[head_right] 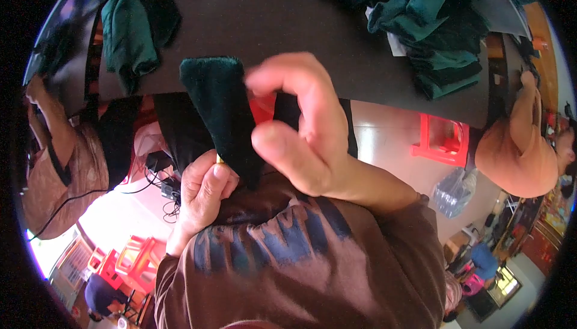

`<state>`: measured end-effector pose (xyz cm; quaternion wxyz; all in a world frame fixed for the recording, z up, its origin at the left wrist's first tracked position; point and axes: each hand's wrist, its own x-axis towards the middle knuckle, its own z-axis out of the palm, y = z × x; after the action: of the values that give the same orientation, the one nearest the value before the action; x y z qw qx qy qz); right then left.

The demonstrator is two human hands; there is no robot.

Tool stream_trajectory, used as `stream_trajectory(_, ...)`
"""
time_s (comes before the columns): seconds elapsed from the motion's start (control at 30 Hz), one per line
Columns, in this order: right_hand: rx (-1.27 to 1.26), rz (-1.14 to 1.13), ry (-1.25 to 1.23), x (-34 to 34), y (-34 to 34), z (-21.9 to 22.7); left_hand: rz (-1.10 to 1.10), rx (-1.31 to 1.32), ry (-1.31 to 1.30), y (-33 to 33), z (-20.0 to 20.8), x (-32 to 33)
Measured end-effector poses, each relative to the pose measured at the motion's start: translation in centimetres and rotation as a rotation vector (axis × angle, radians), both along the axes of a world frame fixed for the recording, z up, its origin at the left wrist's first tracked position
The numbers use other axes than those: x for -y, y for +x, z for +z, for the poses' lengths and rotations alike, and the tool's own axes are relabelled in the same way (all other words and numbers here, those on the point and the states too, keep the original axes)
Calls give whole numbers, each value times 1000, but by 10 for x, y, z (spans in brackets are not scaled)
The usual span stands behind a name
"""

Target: Turning green fabric pieces inside out using a wooden stick.

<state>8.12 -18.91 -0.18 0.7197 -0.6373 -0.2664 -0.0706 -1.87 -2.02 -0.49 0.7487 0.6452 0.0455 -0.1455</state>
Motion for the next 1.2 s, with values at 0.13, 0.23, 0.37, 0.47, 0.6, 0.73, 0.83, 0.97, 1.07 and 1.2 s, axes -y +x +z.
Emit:
stream_trajectory(0.13, -244, 81, -43, -4, -3, 17, -70, 64, 60, 4, 9, 1)
stream_trajectory(0.23, -32, 116, -201, -3, 1, 11, -72, 66, 67, 3, 3, 1)
stream_trajectory(0.37, 157, 113, -291, -2, 4, 3, -54, 81, 91, 0, 2, 4)
stream_trajectory(0.47, 303, 65, -270, -6, 4, 0, -21, 80, 72, 0, 1, 5)
stream_trajectory(0.6, 106, 75, -139, -5, 0, -1, -66, 72, 68, 1, 0, 2)
stream_trajectory(0.73, 76, 37, -136, -1, 1, 6, -87, 71, 34, 0, -3, -1)
stream_trajectory(0.83, 21, 20, -107, -1, -2, 2, -69, 19, 18, -3, -5, -2)
stream_trajectory(0.97, 89, 123, -146, -6, -10, -9, -12, -59, -16, -2, 0, 1)
stream_trajectory(1.07, 50, 171, -193, -3, -3, -5, -5, -52, 0, -2, 1, 2)
stream_trajectory(1.2, -149, 211, -151, 3, 5, 6, -1, -27, -12, -2, 0, -1)
